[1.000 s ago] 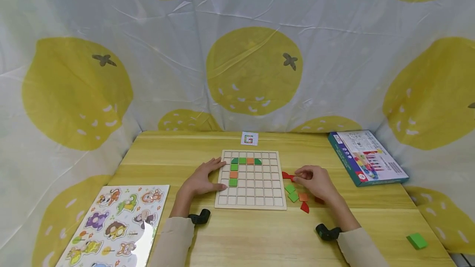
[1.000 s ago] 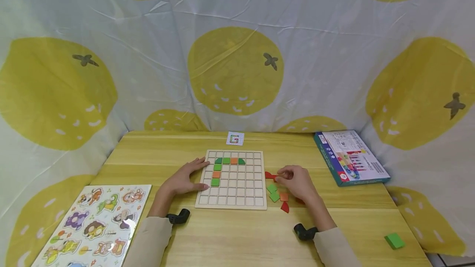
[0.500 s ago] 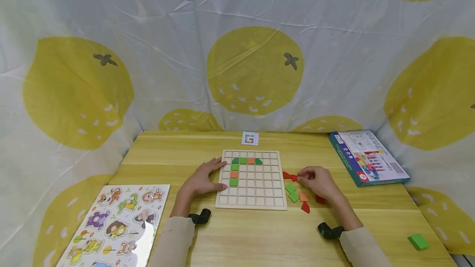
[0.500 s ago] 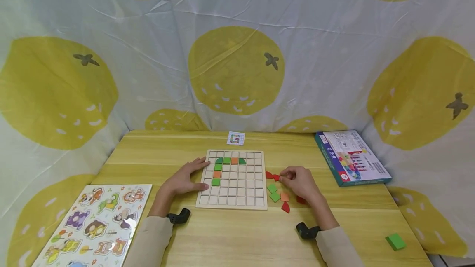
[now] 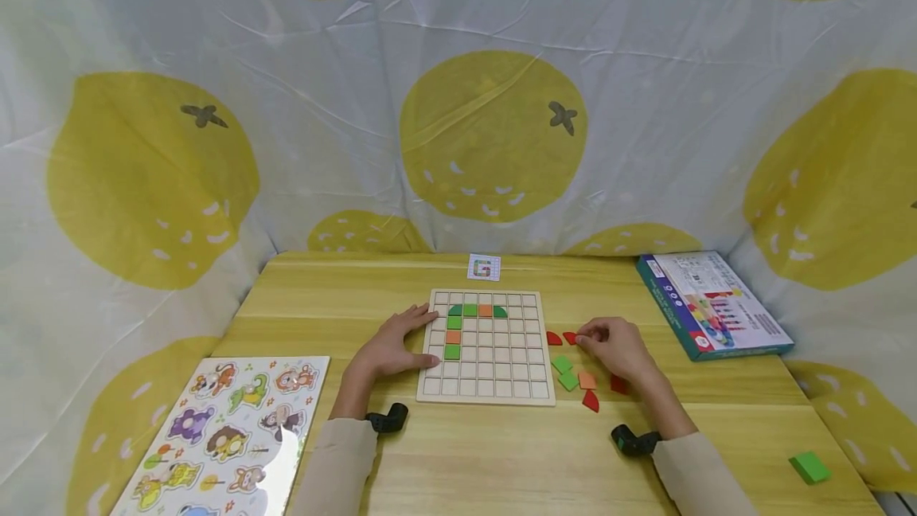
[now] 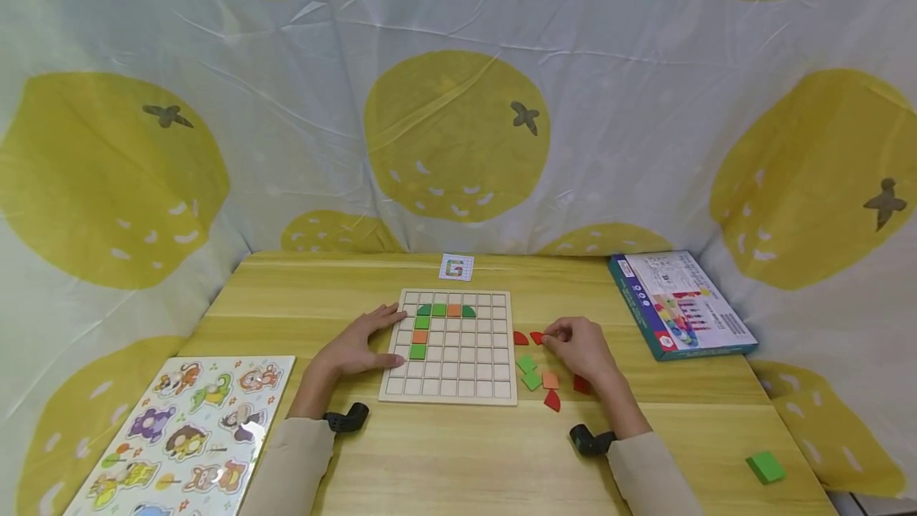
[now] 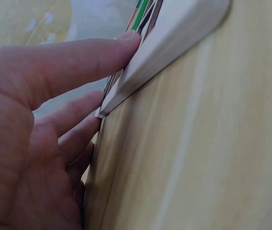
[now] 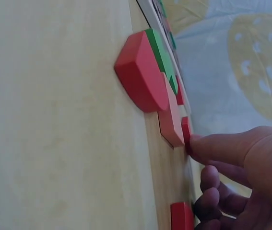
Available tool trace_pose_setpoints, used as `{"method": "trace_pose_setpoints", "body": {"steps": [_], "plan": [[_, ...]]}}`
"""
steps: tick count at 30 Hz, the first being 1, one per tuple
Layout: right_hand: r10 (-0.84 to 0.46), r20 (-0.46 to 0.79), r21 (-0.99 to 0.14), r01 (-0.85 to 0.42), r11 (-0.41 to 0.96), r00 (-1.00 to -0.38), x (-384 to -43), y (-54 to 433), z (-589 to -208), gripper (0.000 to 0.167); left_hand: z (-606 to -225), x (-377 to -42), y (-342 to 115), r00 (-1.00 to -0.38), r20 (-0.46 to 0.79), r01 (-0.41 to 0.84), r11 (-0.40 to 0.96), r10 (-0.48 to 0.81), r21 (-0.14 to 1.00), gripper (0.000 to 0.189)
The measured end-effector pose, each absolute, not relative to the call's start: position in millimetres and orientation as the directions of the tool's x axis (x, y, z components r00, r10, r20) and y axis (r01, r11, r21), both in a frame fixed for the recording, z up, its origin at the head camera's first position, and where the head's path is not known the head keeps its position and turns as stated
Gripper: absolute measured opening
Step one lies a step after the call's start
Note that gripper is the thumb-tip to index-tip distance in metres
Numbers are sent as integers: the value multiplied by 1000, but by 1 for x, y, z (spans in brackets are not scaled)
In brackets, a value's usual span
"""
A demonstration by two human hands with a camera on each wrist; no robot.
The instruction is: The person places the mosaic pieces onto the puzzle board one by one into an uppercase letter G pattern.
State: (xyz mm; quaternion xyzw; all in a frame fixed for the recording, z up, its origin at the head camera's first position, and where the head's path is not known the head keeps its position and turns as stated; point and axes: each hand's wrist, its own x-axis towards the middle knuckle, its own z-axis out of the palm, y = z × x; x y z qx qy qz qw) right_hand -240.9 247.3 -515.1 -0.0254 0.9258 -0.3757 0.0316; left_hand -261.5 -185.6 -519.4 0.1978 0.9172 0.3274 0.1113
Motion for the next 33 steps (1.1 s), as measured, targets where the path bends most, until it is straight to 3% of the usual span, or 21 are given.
{"method": "trace_pose_setpoints", "body": {"steps": [5, 14, 22, 30, 33], "plan": [[-74, -48, -694, -20, 719, -996, -241, 252, -514, 13, -519, -261, -186, -899, -82, 286, 718, 430, 634, 86], [-36, -87, -687, 34, 725, -996, -239, 255, -514, 27, -519, -261, -186, -896, -72, 294, 708, 437, 642, 86], [-89, -99, -700, 6, 714, -991, -240, 258, -516, 23, -517, -261, -184, -897, -70, 293, 707, 436, 643, 87], [-60, -120, -683, 38, 730, -991, -239, 258, -513, 39, -517, -261, -184, -901, -74, 285, 713, 427, 641, 86], [-59, -130, -680, 46, 731, -990, -238, 258, -512, 34, -518, -261, -184, -900, -76, 285, 712, 429, 641, 87]]}}
